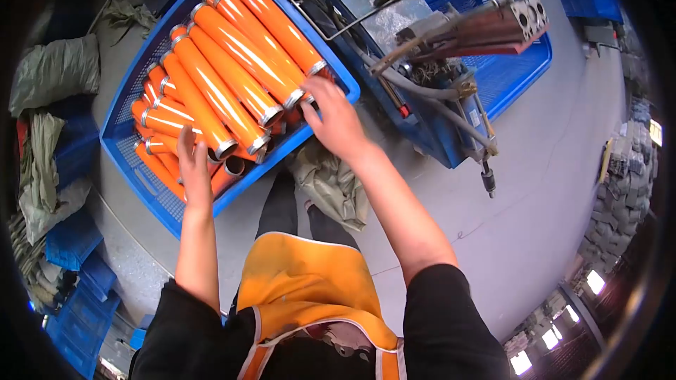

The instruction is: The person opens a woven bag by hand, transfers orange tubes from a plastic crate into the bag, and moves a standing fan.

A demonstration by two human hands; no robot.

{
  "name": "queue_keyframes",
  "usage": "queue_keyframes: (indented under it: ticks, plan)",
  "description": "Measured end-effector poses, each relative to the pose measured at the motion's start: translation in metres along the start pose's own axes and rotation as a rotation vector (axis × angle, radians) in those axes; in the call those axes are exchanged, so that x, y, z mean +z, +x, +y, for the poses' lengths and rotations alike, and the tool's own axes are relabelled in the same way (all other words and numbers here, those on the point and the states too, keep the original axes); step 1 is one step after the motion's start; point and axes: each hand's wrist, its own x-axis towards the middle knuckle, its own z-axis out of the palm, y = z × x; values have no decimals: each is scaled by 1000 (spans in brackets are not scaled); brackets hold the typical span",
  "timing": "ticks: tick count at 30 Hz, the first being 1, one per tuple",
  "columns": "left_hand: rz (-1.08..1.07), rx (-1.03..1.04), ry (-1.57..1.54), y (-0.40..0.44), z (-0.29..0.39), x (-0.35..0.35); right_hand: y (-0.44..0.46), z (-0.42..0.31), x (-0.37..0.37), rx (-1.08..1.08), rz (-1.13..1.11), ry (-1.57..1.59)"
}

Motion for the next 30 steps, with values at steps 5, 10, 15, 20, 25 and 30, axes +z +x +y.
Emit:
queue_keyframes:
  ticks: [5,10,15,20,25,30]
  plan:
    - [11,-340,-268,80,-37,6,104,36,73,145,-17,-167]
    - [20,-469,-475,127,-57,11,139,30,119,408,-115,-311]
    - [-12,-647,-740,135,-51,10,120,6,122,290,-215,-346]
    - [-148,-613,-642,122,-35,5,126,7,114,348,-276,-188]
    - [-184,-701,-826,130,-29,8,146,18,111,429,-325,-117]
    - [-280,-695,-762,128,-40,5,143,23,100,477,-375,-29]
